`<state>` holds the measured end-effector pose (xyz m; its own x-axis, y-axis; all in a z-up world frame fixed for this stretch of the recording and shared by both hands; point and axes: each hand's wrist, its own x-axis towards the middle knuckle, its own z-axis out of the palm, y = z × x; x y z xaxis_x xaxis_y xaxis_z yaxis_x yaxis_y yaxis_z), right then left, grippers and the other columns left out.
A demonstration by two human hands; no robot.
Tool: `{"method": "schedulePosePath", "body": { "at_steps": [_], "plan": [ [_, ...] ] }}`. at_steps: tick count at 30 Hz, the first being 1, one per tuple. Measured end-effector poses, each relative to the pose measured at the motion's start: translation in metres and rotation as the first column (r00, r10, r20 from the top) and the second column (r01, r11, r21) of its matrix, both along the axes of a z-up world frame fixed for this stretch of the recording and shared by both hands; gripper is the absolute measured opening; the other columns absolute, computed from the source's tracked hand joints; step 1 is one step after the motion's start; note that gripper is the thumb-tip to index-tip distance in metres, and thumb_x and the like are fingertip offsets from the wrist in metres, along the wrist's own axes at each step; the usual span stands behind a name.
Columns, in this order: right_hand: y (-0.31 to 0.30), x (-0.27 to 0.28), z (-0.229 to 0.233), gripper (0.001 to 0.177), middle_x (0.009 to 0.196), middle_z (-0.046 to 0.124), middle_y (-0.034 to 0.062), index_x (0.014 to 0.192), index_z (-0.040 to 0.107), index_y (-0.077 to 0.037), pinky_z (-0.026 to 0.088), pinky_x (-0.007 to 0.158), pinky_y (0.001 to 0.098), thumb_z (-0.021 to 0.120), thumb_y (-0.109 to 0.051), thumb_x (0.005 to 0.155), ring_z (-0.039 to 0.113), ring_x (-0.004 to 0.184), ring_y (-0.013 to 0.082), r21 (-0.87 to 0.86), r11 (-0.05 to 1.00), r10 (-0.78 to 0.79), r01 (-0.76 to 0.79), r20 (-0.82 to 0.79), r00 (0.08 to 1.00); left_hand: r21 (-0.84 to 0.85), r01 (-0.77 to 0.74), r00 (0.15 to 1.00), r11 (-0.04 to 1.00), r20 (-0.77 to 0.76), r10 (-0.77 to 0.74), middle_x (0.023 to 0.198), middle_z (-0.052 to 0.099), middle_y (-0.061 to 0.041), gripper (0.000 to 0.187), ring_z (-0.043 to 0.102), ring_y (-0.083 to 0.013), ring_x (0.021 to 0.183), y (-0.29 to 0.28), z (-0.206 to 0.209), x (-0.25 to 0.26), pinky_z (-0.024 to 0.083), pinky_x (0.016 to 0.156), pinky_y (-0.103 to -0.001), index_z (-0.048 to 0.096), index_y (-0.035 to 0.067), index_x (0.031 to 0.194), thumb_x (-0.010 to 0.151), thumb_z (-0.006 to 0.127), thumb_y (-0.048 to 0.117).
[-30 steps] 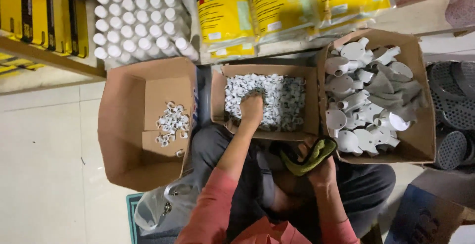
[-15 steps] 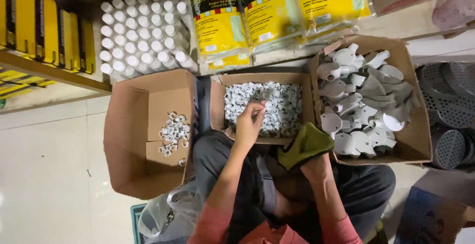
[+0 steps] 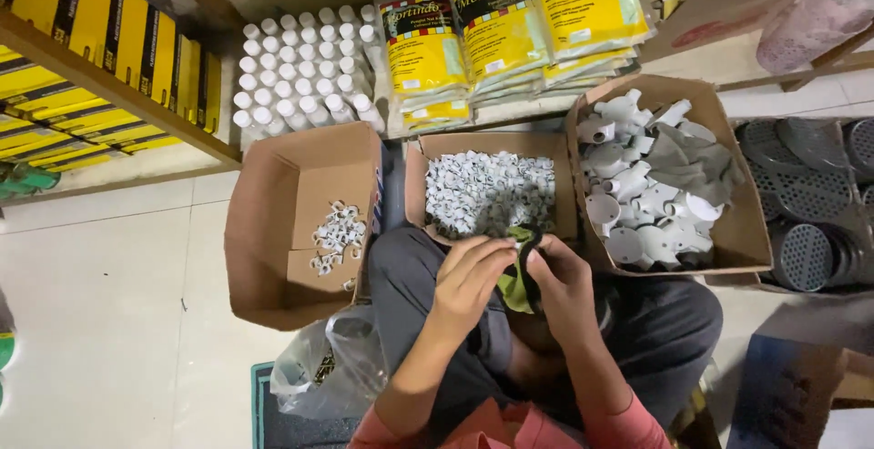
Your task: The person sits on the floor and repeatedly wipes small white plastic parts with a green cloth. They pick each part from a central box, wipe it, and place it into a box on the left.
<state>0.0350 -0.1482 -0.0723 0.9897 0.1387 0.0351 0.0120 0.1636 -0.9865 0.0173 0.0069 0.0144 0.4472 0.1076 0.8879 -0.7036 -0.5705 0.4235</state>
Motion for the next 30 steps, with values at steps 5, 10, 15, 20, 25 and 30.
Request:
{"method": "schedulePosePath", "body": {
  "at_steps": [5,10,15,20,25,30],
  "plan": [
    [0.006,-0.017,0.047,0.01,0.082,0.07,0.0122,0.102,0.07,0.003,0.058,0.067,0.0342,0.06,0.001,0.1,0.062,0.074,0.0153,0.013,1.0,-0.003,0.003,0.04,0.999,-0.098,0.042,0.996,0.994,0.077,-0.034,0.097,0.08,-0.013,0.012,0.074,-0.0292,0.079,-0.01,-0.003,-0.012,0.064,0.073,-0.038,0.081,-0.001,0.096,0.094,0.069,-0.004],
    [0.003,-0.023,0.043,0.01,0.084,0.071,0.0166,0.105,0.065,0.004,0.058,0.062,0.0353,0.061,0.002,0.096,0.065,0.07,0.018,0.286,0.953,0.104,-0.097,-0.011,0.995,-0.152,0.093,0.984,0.984,0.164,-0.067,0.092,0.079,-0.017,0.012,0.072,-0.0308,0.075,-0.017,0.007,-0.02,0.063,0.072,-0.039,0.079,-0.005,0.09,0.095,0.068,-0.004],
    [0.012,-0.042,0.081,0.023,0.071,0.067,0.0112,0.086,0.071,0.005,0.054,0.067,0.0306,0.058,-0.007,0.102,0.06,0.067,0.0121,0.214,0.973,0.082,-0.09,0.047,0.996,-0.246,0.1,0.992,0.964,0.102,-0.077,0.09,0.08,-0.017,0.013,0.073,-0.0312,0.075,-0.022,-0.001,-0.022,0.062,0.072,-0.04,0.079,-0.005,0.09,0.094,0.068,-0.006],
    [0.019,-0.049,0.1,0.026,0.082,0.072,0.0141,0.094,0.073,0.004,0.057,0.08,0.039,0.054,-0.01,0.103,0.064,0.08,0.0168,0.183,0.976,0.107,-0.116,0.058,0.993,-0.348,0.159,0.981,0.924,-0.05,-0.188,0.092,0.079,-0.015,0.012,0.074,-0.0315,0.08,-0.015,0.006,-0.029,0.061,0.075,-0.041,0.077,-0.003,0.098,0.098,0.065,-0.003],
    [0.016,-0.051,0.095,0.019,0.084,0.067,0.0116,0.092,0.07,0.003,0.054,0.084,0.0379,0.059,-0.01,0.101,0.06,0.084,0.0183,0.14,0.983,0.105,-0.12,0.106,0.989,-0.475,0.207,0.936,0.855,-0.158,-0.314,0.095,0.079,-0.016,0.024,0.074,-0.0303,0.091,-0.018,-0.008,-0.038,0.058,0.081,-0.042,0.075,-0.003,0.1,0.102,0.067,0.019],
    [0.009,-0.047,0.088,0.007,0.09,0.067,0.0134,0.092,0.066,0.003,0.053,0.086,0.0391,0.066,-0.004,0.092,0.062,0.088,0.0207,0.122,0.98,0.137,-0.156,0.147,0.98,-0.579,0.273,0.899,0.768,-0.131,-0.419,0.094,0.077,-0.018,0.016,0.074,-0.0301,0.091,-0.021,-0.009,-0.04,0.058,0.081,-0.044,0.077,-0.002,0.092,0.098,0.072,0.013]
  ]
}}
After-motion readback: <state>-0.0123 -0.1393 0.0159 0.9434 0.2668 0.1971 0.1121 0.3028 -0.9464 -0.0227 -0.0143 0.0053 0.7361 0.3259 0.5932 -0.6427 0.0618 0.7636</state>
